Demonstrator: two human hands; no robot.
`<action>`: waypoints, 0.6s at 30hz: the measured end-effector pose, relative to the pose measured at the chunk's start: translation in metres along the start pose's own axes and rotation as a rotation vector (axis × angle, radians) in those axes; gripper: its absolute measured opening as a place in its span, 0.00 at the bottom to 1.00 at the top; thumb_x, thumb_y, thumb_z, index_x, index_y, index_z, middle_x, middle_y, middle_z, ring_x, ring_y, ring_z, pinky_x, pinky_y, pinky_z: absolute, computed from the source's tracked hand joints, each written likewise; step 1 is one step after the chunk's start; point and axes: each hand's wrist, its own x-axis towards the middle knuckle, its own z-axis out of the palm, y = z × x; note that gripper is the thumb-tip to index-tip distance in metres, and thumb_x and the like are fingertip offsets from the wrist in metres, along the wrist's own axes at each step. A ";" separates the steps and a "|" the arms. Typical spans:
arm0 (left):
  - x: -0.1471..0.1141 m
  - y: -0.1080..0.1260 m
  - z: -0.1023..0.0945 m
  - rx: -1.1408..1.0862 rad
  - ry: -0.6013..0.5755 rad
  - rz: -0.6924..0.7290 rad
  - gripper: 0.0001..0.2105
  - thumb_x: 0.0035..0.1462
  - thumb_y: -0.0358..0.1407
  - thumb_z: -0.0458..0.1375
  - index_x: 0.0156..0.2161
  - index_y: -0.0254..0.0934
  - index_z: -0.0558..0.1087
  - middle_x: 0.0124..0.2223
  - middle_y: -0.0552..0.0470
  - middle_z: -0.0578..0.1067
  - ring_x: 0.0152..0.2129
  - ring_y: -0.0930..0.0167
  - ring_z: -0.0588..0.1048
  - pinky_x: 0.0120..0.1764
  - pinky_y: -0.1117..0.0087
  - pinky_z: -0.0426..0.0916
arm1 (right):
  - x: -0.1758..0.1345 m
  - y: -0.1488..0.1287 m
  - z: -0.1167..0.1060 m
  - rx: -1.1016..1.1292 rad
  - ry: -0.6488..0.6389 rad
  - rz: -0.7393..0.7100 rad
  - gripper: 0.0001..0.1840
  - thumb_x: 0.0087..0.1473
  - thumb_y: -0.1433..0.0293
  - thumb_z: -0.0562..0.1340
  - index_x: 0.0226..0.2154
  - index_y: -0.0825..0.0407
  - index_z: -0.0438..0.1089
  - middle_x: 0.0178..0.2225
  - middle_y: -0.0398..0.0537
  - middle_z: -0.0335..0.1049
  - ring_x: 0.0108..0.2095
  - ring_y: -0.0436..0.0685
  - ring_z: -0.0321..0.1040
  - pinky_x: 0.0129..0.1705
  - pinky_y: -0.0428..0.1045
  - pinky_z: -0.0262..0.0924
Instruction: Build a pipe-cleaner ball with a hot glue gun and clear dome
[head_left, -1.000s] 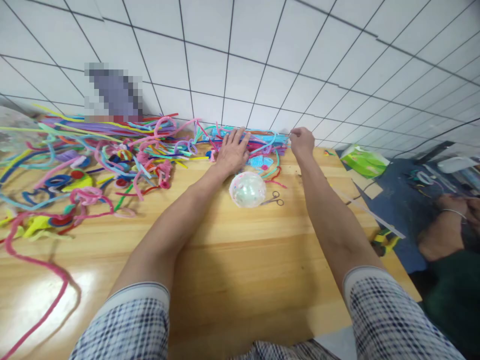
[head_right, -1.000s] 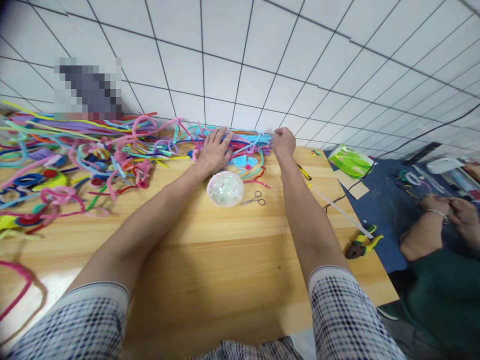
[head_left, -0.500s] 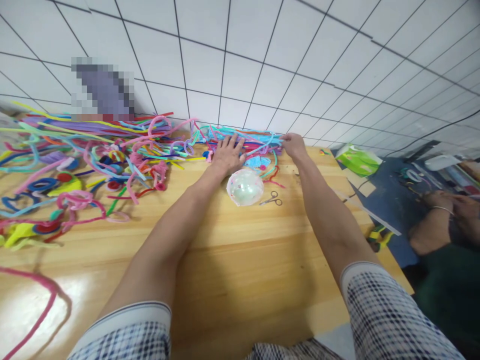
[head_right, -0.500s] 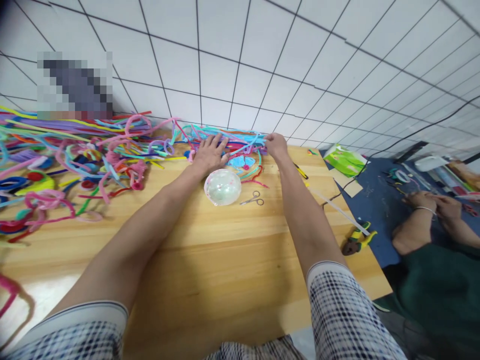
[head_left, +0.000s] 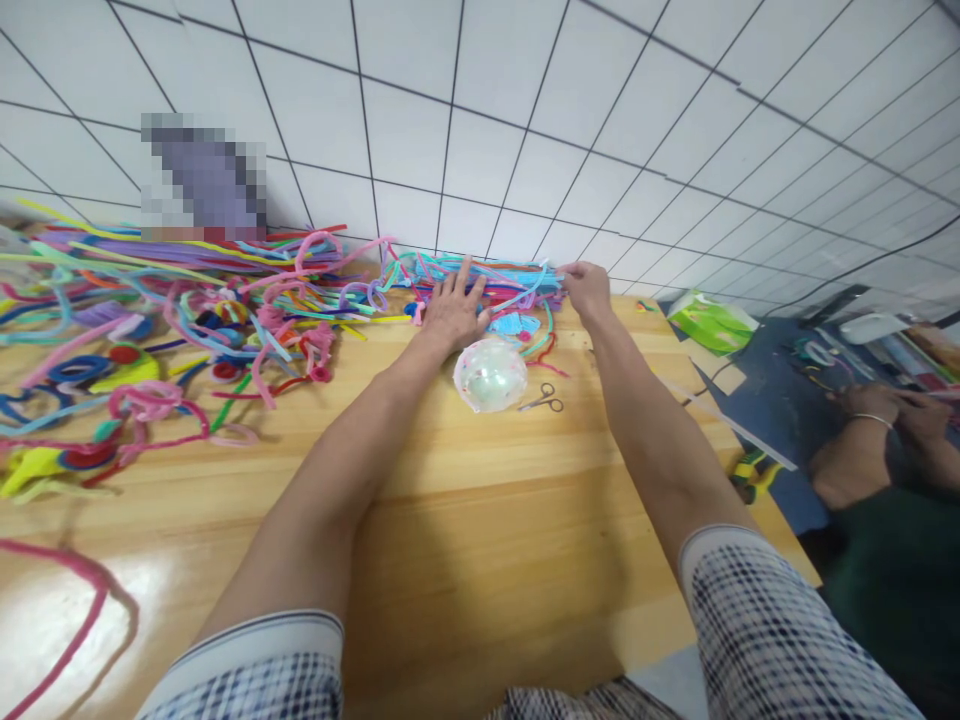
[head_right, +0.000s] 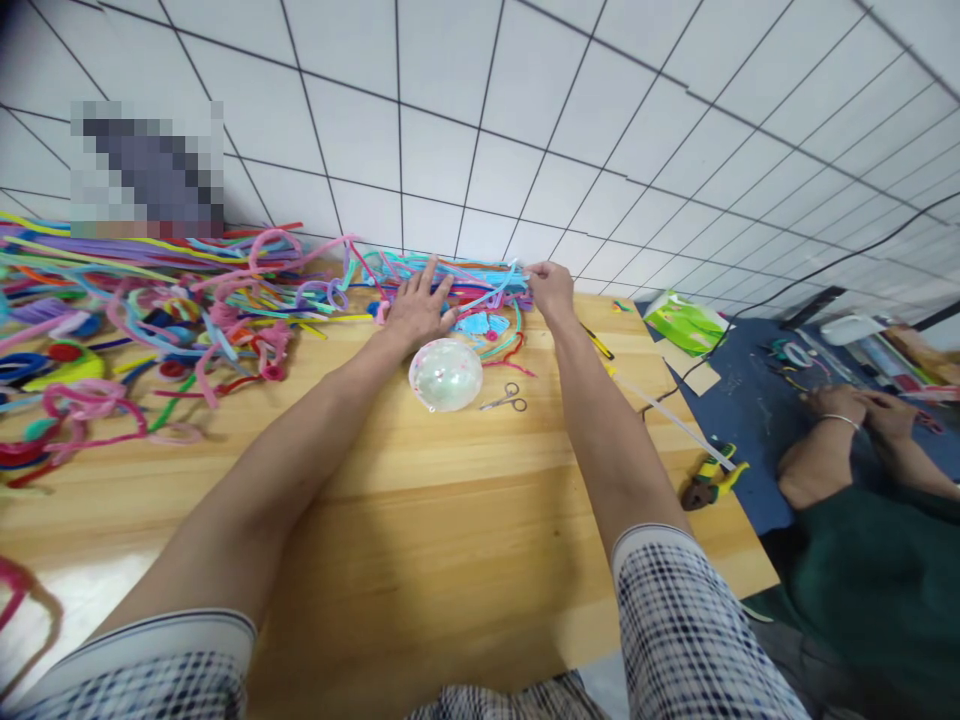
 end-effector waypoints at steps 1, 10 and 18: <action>0.000 0.001 0.000 0.009 -0.020 -0.015 0.37 0.68 0.44 0.57 0.78 0.35 0.62 0.84 0.37 0.51 0.78 0.39 0.56 0.76 0.35 0.50 | 0.000 -0.001 0.000 0.015 0.009 0.007 0.12 0.57 0.73 0.62 0.41 0.55 0.81 0.32 0.50 0.80 0.32 0.59 0.77 0.44 0.57 0.74; 0.001 0.002 -0.002 0.035 -0.049 -0.033 0.36 0.71 0.46 0.54 0.79 0.33 0.61 0.82 0.32 0.55 0.78 0.40 0.57 0.76 0.35 0.49 | -0.006 -0.012 -0.001 0.142 0.037 0.035 0.06 0.65 0.69 0.61 0.39 0.50 0.74 0.36 0.45 0.80 0.30 0.53 0.74 0.38 0.51 0.73; 0.000 0.009 -0.010 0.106 -0.137 -0.083 0.37 0.74 0.49 0.51 0.81 0.37 0.56 0.84 0.38 0.49 0.80 0.45 0.52 0.79 0.40 0.48 | -0.016 -0.008 -0.003 0.272 -0.011 -0.036 0.14 0.54 0.67 0.72 0.44 0.49 0.75 0.33 0.41 0.78 0.30 0.54 0.73 0.39 0.52 0.74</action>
